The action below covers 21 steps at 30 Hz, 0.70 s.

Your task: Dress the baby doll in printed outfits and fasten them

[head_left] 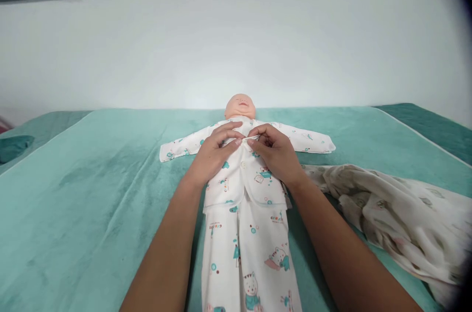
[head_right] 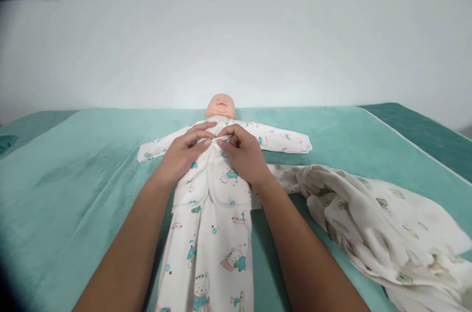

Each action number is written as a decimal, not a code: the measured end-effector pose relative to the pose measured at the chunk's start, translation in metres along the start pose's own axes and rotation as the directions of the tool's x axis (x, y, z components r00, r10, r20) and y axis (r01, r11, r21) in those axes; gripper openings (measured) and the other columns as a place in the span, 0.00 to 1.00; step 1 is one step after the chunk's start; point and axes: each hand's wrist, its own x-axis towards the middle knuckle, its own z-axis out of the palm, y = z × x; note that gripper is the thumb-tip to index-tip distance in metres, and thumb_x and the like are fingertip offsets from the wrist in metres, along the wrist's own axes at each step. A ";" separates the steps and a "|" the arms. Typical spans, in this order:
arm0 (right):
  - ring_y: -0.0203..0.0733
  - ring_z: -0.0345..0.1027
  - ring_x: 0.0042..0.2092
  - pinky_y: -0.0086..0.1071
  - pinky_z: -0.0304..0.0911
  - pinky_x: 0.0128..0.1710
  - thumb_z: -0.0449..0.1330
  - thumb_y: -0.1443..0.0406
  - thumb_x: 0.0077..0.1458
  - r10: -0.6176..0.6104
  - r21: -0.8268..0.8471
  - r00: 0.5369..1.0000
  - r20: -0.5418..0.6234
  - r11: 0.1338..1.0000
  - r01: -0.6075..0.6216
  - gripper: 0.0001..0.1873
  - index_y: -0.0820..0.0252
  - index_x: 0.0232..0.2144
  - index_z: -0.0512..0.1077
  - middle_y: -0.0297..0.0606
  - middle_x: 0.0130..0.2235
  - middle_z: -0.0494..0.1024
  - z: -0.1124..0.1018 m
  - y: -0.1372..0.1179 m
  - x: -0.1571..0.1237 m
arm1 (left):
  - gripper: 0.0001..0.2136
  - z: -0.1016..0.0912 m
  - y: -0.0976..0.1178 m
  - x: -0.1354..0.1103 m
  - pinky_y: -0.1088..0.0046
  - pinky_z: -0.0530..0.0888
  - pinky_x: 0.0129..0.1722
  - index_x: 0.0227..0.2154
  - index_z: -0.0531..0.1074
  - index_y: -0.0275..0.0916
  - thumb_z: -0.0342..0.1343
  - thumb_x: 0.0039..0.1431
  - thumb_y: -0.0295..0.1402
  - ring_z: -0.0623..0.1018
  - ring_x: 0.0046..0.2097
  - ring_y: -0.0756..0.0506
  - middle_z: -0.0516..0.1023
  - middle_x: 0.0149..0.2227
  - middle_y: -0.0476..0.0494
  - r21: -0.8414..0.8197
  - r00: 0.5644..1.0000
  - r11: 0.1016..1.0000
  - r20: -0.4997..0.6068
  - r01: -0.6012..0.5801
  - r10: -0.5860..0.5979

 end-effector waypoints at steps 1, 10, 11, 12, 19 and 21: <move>0.32 0.49 0.24 0.29 0.49 0.23 0.62 0.62 0.57 -0.004 0.003 1.000 0.000 1.000 0.004 0.04 0.55 0.35 0.72 0.25 0.22 0.55 0.000 0.000 0.000 | 0.07 0.001 0.000 0.000 0.60 0.61 0.66 0.39 0.77 0.49 0.54 0.65 0.38 0.63 0.67 0.44 0.68 0.64 0.53 0.008 1.000 1.000 -0.006 -0.004 0.004; 0.32 0.49 0.25 0.29 0.48 0.24 0.60 0.61 0.60 -0.026 0.050 0.999 0.028 0.998 0.025 0.06 0.56 0.33 0.71 0.26 0.23 0.57 0.001 -0.006 -0.002 | 0.06 0.011 0.003 0.000 0.61 0.64 0.62 0.39 0.75 0.46 0.56 0.64 0.38 0.66 0.64 0.43 0.71 0.61 0.48 0.126 0.993 0.991 -0.099 -0.047 0.059; 0.32 0.49 0.26 0.29 0.48 0.25 0.59 0.60 0.61 -0.031 0.051 0.999 0.033 0.998 0.029 0.07 0.56 0.33 0.70 0.26 0.24 0.58 0.001 -0.006 -0.002 | 0.06 0.011 0.003 0.000 0.62 0.64 0.62 0.41 0.75 0.46 0.56 0.64 0.38 0.66 0.65 0.44 0.71 0.61 0.48 0.128 0.993 0.990 -0.100 -0.052 0.065; 0.32 0.49 0.26 0.29 0.48 0.25 0.59 0.59 0.61 -0.031 0.041 0.999 0.038 0.999 0.029 0.08 0.56 0.32 0.70 0.27 0.24 0.58 0.001 -0.007 -0.002 | 0.07 0.011 0.003 0.000 0.62 0.64 0.62 0.42 0.75 0.47 0.56 0.64 0.39 0.66 0.65 0.44 0.71 0.61 0.48 0.121 0.993 0.991 -0.096 -0.055 0.067; 0.33 0.55 0.30 0.31 0.54 0.32 0.59 0.57 0.61 -0.128 -0.144 0.975 0.182 0.977 0.155 0.15 0.57 0.26 0.65 0.31 0.31 0.66 -0.007 -0.018 -0.005 | 0.07 0.000 0.006 -0.005 0.55 0.61 0.67 0.34 0.77 0.45 0.56 0.64 0.40 0.62 0.68 0.42 0.67 0.64 0.50 0.076 0.997 0.995 0.029 -0.068 0.066; 0.33 0.55 0.28 0.31 0.53 0.29 0.59 0.54 0.61 -0.023 -0.197 0.965 0.263 0.977 0.077 0.15 0.56 0.28 0.65 0.29 0.27 0.65 -0.013 -0.025 -0.008 | 0.08 -0.006 0.009 -0.007 0.53 0.58 0.68 0.34 0.78 0.46 0.56 0.64 0.40 0.60 0.69 0.41 0.64 0.66 0.51 0.140 0.988 0.985 0.131 -0.100 0.081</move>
